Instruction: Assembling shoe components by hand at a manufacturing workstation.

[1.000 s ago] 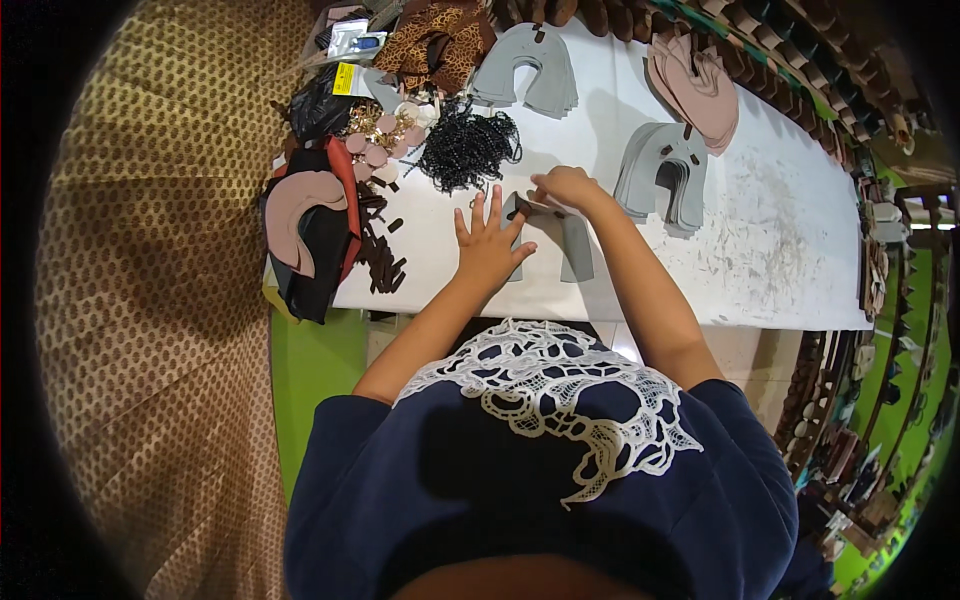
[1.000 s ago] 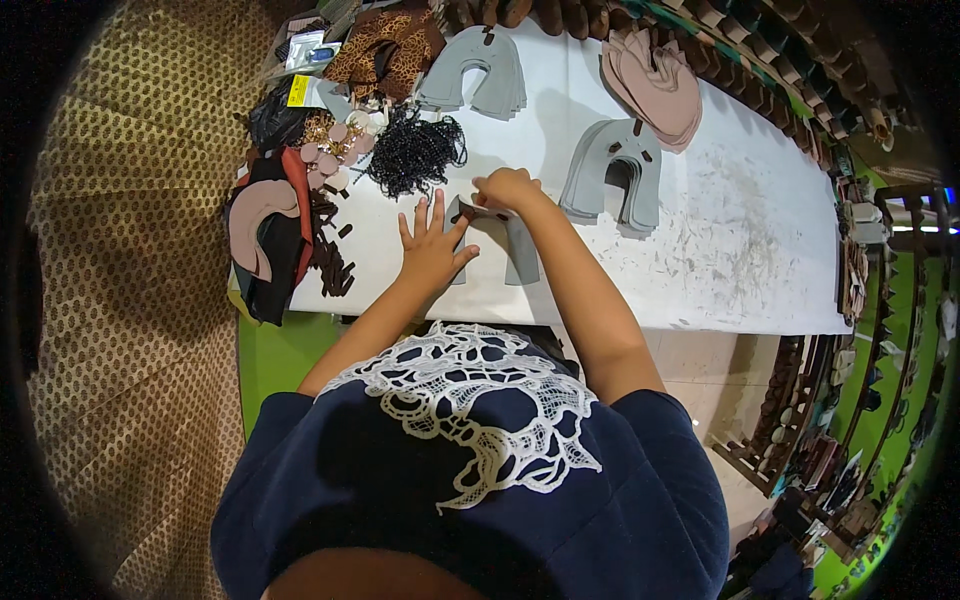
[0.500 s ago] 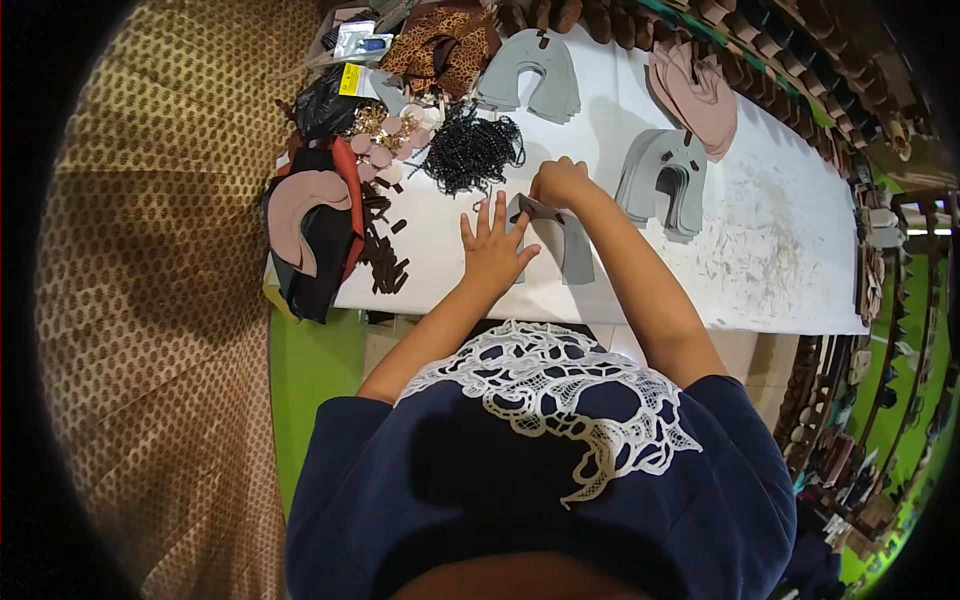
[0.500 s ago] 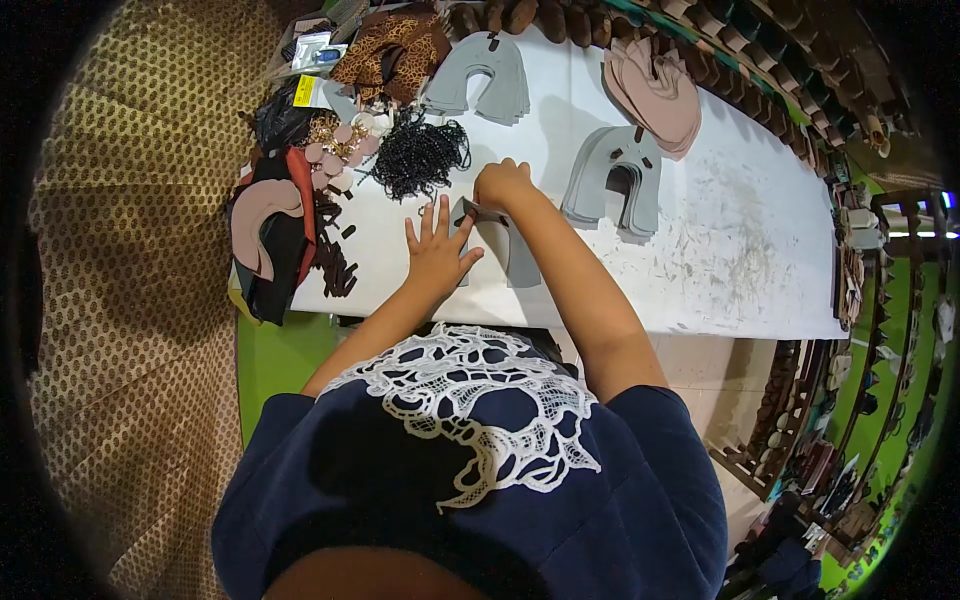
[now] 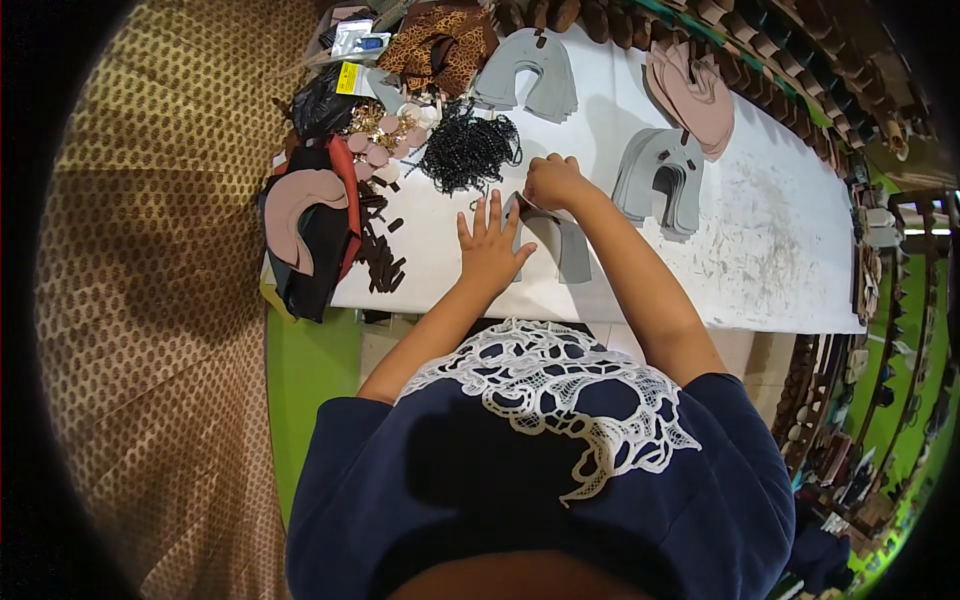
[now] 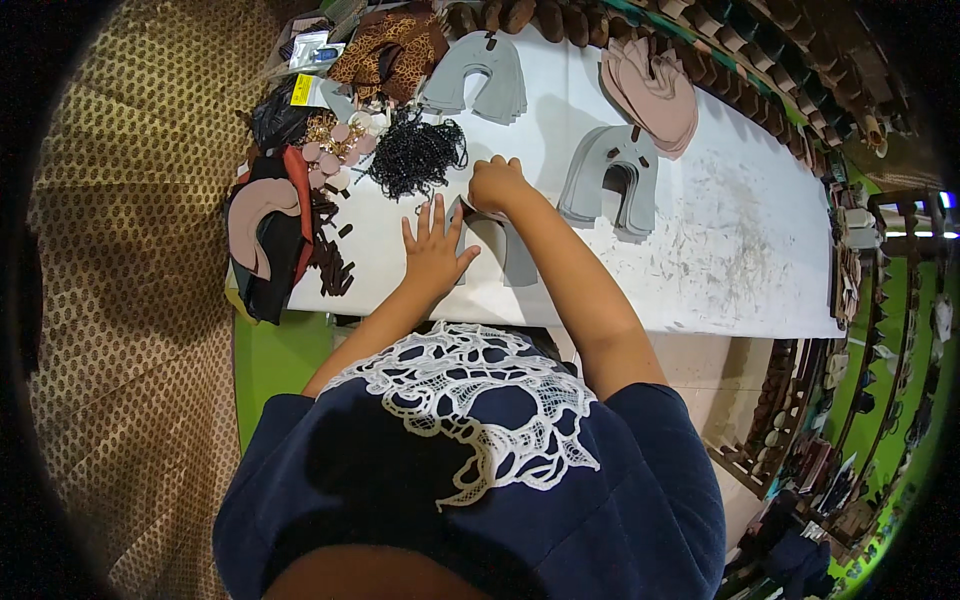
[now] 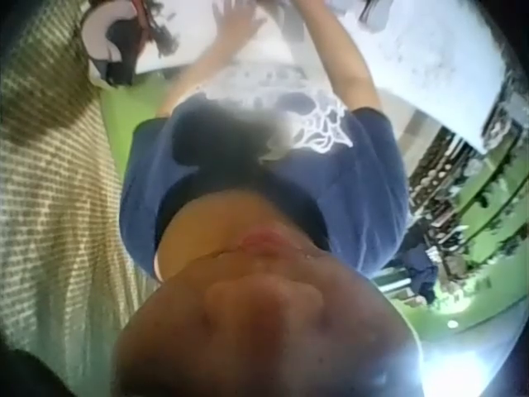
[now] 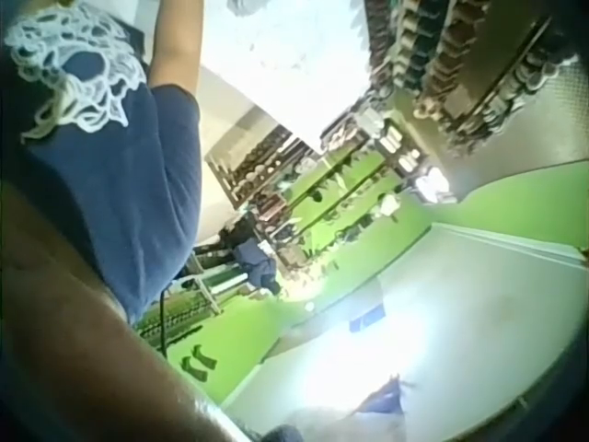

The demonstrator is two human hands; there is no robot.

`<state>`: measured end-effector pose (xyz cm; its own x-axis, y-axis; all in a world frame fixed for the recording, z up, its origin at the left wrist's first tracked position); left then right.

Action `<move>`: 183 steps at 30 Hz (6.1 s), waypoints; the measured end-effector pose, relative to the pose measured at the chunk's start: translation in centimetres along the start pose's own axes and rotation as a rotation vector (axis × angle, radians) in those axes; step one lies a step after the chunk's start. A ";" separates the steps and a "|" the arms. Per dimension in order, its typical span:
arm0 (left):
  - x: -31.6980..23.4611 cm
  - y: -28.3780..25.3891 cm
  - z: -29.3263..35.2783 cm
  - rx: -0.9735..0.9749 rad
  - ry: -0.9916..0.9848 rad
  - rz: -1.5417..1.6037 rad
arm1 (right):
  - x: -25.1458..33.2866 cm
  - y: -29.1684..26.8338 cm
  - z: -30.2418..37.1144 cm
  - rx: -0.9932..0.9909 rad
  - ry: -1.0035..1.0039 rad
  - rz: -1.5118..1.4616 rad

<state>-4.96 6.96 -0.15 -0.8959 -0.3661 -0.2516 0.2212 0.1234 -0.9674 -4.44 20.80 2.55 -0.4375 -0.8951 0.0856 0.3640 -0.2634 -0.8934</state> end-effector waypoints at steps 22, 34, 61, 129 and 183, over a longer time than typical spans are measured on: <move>0.1 0.3 0.0 0.004 -0.021 0.007 | -0.3 0.0 -0.1 -0.072 -0.102 0.032; -0.1 0.0 -0.1 -0.051 0.002 0.009 | -2.0 1.8 -2.4 -0.246 -0.205 -0.022; -0.5 -1.7 0.3 -0.110 0.022 0.072 | -3.4 0.8 1.6 -0.202 0.180 -0.310; -13.8 -1.2 -19.0 -0.067 0.286 0.454 | -27.2 1.9 16.6 -1.014 0.453 -0.721; 7.3 -7.8 -22.5 -0.360 0.377 -0.269 | -8.5 -5.2 -5.9 -0.654 0.025 0.149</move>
<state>-21.87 24.08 6.22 -0.9922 -0.0829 0.0932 -0.1189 0.4016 -0.9080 -7.51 31.92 3.87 -0.4430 -0.8944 -0.0625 -0.1475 0.1414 -0.9789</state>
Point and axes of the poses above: each hand's wrist, its own z-axis away from the middle knuckle, its own y-axis out of the palm, x = y × z, the point moved 7 cm from there along -z, towards the middle knuckle, and after that the axes turned 2 degrees about z, right-handed, at the moved point
